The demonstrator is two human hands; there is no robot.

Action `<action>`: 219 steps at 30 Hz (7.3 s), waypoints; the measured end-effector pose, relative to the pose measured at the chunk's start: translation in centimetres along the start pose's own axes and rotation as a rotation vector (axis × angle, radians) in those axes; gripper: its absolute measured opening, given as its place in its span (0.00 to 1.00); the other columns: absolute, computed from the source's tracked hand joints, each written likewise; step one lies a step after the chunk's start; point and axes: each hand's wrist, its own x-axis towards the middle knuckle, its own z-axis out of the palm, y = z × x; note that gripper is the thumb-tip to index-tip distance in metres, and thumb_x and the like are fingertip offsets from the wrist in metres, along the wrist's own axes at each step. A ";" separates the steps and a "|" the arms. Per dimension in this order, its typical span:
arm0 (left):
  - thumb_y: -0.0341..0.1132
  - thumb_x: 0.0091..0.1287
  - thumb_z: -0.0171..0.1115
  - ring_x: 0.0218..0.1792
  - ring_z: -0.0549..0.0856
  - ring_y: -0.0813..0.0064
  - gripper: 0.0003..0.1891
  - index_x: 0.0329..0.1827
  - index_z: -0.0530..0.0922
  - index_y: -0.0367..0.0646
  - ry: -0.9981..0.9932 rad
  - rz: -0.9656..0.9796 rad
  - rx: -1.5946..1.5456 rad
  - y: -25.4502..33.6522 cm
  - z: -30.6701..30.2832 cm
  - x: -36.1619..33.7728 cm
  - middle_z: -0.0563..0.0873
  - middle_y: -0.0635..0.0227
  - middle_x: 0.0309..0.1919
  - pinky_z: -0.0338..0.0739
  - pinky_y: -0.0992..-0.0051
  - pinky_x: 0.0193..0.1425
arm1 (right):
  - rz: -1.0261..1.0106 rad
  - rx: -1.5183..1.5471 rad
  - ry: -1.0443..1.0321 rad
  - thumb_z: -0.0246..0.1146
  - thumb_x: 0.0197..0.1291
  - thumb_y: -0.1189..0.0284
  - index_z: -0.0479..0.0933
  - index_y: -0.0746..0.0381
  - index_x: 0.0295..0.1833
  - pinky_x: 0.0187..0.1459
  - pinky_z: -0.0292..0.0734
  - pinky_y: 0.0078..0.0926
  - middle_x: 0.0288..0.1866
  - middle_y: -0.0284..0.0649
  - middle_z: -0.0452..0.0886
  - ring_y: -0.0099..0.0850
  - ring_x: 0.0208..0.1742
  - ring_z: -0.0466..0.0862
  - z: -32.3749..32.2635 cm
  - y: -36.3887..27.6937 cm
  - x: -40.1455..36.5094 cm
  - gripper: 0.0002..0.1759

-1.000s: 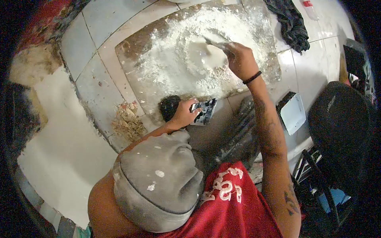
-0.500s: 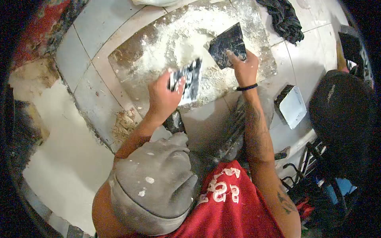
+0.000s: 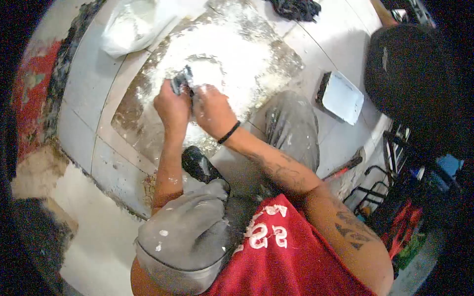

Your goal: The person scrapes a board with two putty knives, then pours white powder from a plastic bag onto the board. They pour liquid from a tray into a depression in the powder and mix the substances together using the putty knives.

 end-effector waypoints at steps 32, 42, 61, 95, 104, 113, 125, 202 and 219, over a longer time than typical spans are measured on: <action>0.27 0.55 0.64 0.27 0.75 0.80 0.10 0.37 0.75 0.32 0.015 -0.316 -0.619 -7.2 0.1 1.0 0.80 0.64 0.26 0.70 0.77 0.32 | -0.418 -0.033 -0.223 0.62 0.42 0.81 0.76 0.62 0.47 0.44 0.76 0.39 0.44 0.45 0.80 0.43 0.39 0.81 -3.4 3.1 -0.1 0.21; 0.22 0.59 0.61 0.32 0.77 0.85 0.06 0.38 0.74 0.32 -0.128 -0.321 -0.927 -7.3 -1.9 0.4 0.81 0.69 0.32 0.72 0.83 0.33 | -0.065 0.116 -0.075 0.62 0.50 0.82 0.75 0.68 0.41 0.33 0.75 0.31 0.32 0.48 0.78 0.39 0.27 0.80 -3.5 6.3 2.1 0.11; 0.26 0.60 0.62 0.32 0.76 0.86 0.06 0.39 0.76 0.36 -0.301 -0.556 -1.040 -8.3 1.5 -12.1 0.81 0.73 0.32 0.72 0.83 0.37 | 0.699 0.831 0.082 0.61 0.59 0.72 0.73 0.66 0.46 0.38 0.73 0.23 0.34 0.35 0.79 0.23 0.34 0.77 -6.8 21.1 7.5 0.11; 0.34 0.55 0.67 0.26 0.79 0.52 0.15 0.38 0.75 0.33 -0.365 -0.190 -0.544 -10.0 4.1 -16.2 0.79 0.48 0.25 0.72 0.68 0.32 | 0.137 0.022 -0.447 0.70 0.48 0.70 0.77 0.69 0.47 0.27 0.72 0.22 0.28 0.40 0.82 0.22 0.26 0.78 0.4 20.2 19.2 0.21; 0.32 0.54 0.68 0.33 0.82 0.50 0.16 0.40 0.75 0.30 -0.342 -0.171 -0.574 -10.6 4.6 -16.6 0.81 0.47 0.31 0.75 0.66 0.37 | -0.021 -0.193 -0.382 0.68 0.48 0.72 0.78 0.68 0.45 0.33 0.73 0.20 0.28 0.39 0.81 0.22 0.29 0.79 -2.3 15.9 18.1 0.18; 0.33 0.54 0.67 0.31 0.81 0.49 0.14 0.38 0.76 0.32 -0.281 -0.156 -0.521 -10.2 4.6 -17.0 0.81 0.48 0.28 0.74 0.66 0.34 | -0.138 -0.241 -0.272 0.66 0.49 0.66 0.78 0.65 0.44 0.39 0.76 0.32 0.36 0.48 0.83 0.40 0.37 0.84 -3.2 14.2 17.3 0.18; 0.38 0.55 0.68 0.44 0.80 0.46 0.21 0.45 0.76 0.29 -0.431 -0.192 -0.416 -10.6 4.8 -17.0 0.81 0.44 0.40 0.74 0.61 0.48 | -0.094 -0.333 -0.520 0.67 0.49 0.58 0.79 0.65 0.43 0.39 0.77 0.35 0.32 0.46 0.83 0.39 0.34 0.83 3.1 17.1 24.6 0.22; 0.35 0.57 0.65 0.27 0.80 0.49 0.16 0.41 0.76 0.32 -0.481 -0.093 -0.715 -11.4 3.0 -16.2 0.80 0.48 0.24 0.72 0.61 0.33 | -0.785 -0.326 -0.759 0.66 0.52 0.69 0.78 0.63 0.45 0.38 0.78 0.32 0.35 0.47 0.82 0.42 0.38 0.84 13.8 4.3 22.6 0.15; 0.35 0.55 0.67 0.33 0.84 0.51 0.17 0.41 0.77 0.29 -0.456 -0.098 -0.618 -11.5 3.5 -16.9 0.82 0.46 0.30 0.77 0.65 0.35 | -0.638 -0.299 -1.151 0.58 0.46 0.75 0.78 0.65 0.42 0.36 0.74 0.38 0.30 0.54 0.80 0.47 0.33 0.80 17.9 0.6 22.9 0.15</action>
